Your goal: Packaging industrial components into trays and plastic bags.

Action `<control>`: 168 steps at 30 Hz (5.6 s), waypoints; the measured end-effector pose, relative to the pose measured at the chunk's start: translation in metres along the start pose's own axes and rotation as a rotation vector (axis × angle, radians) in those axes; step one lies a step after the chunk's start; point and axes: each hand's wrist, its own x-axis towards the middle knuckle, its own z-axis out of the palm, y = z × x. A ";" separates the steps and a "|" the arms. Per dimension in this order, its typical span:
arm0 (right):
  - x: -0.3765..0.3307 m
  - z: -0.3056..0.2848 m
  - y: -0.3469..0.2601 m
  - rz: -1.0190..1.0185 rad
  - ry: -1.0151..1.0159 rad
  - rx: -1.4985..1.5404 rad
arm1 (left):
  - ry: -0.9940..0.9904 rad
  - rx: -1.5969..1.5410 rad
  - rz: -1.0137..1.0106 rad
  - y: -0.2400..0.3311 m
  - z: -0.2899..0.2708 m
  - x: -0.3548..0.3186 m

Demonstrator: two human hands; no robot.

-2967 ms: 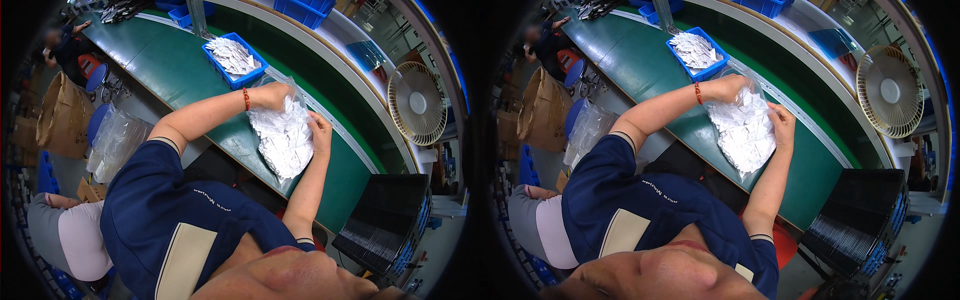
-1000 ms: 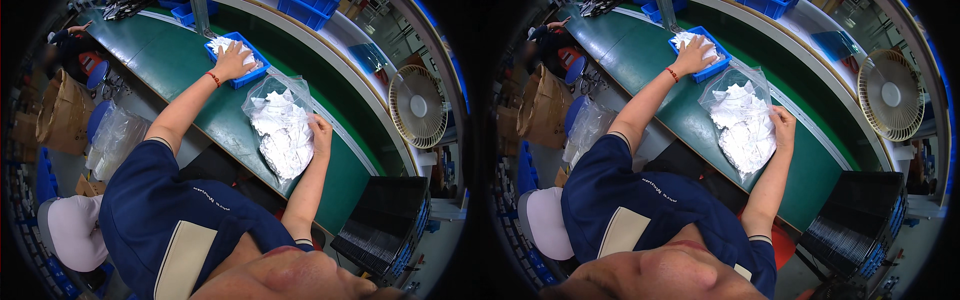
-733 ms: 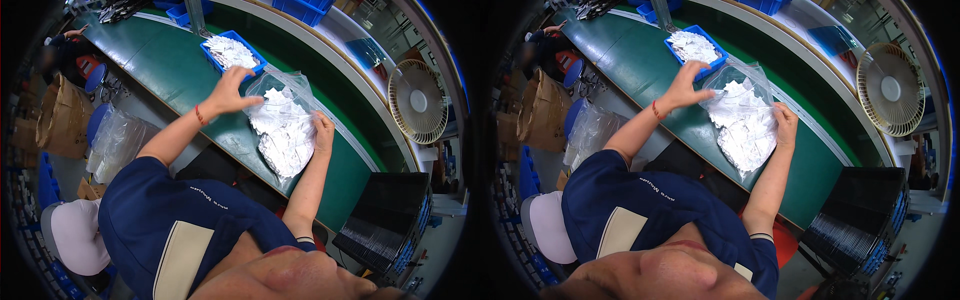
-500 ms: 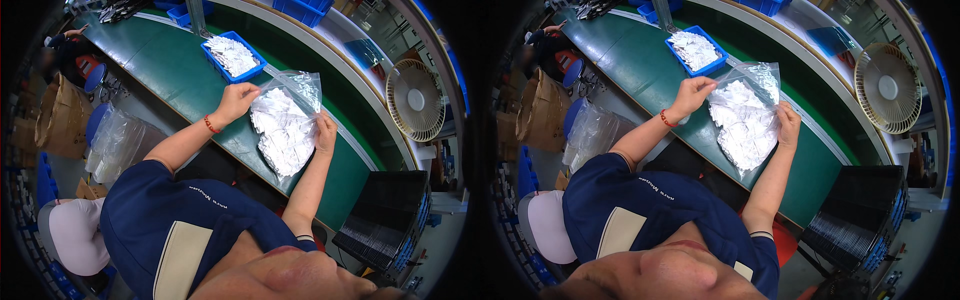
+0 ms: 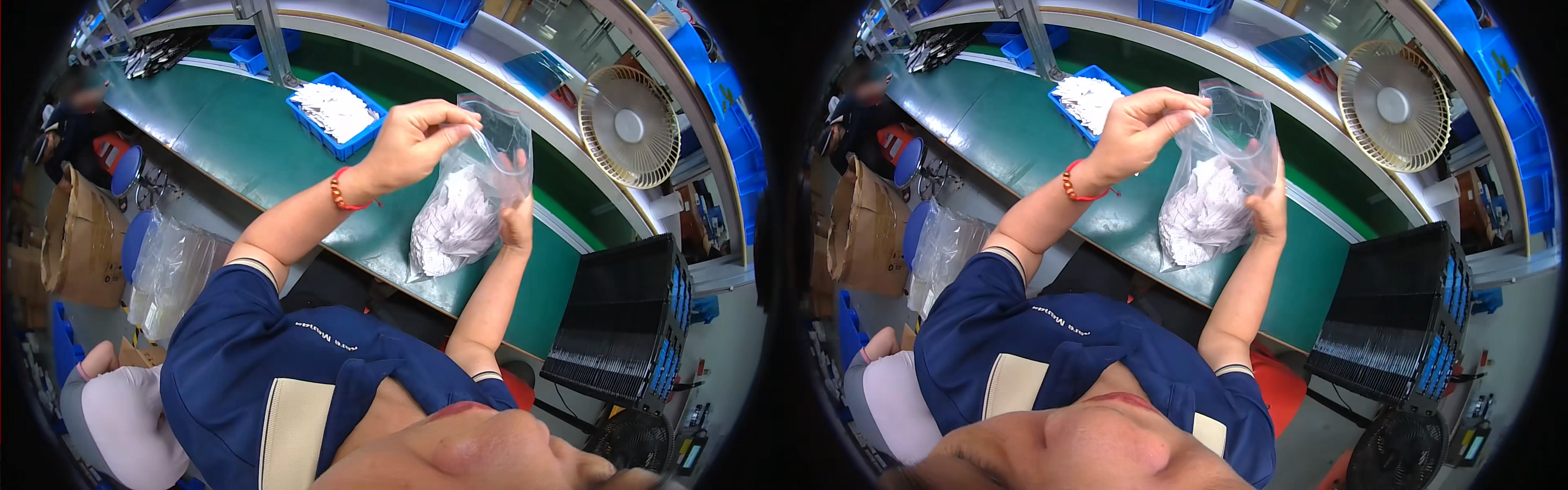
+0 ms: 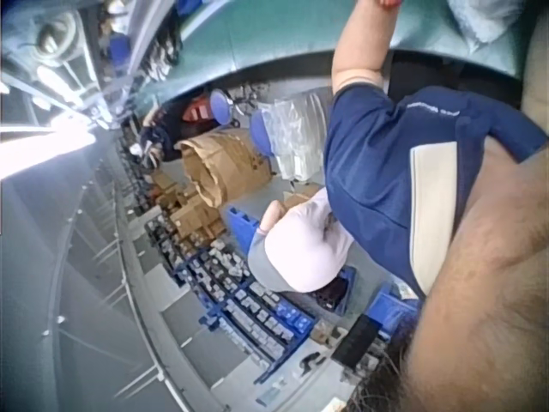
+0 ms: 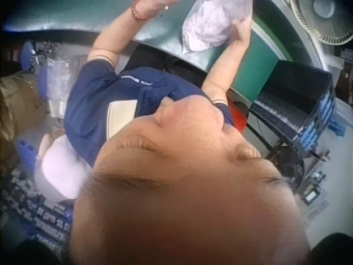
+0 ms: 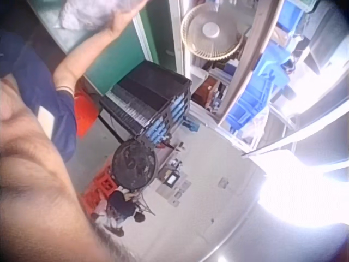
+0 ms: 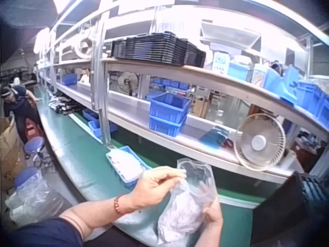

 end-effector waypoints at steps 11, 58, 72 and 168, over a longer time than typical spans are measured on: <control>-0.018 0.047 0.053 0.153 -0.065 -0.145 | -0.161 0.044 -0.003 -0.025 0.037 -0.055; -0.055 0.087 0.096 0.020 -0.198 -1.421 | 0.910 -0.436 -0.276 -0.119 -0.247 0.179; -0.038 0.117 0.106 0.006 -0.434 -1.406 | 0.421 1.095 -0.219 -0.136 -0.234 0.057; 0.044 0.048 -0.014 -0.254 -0.019 -1.668 | 0.440 1.100 -0.221 -0.059 -0.142 -0.215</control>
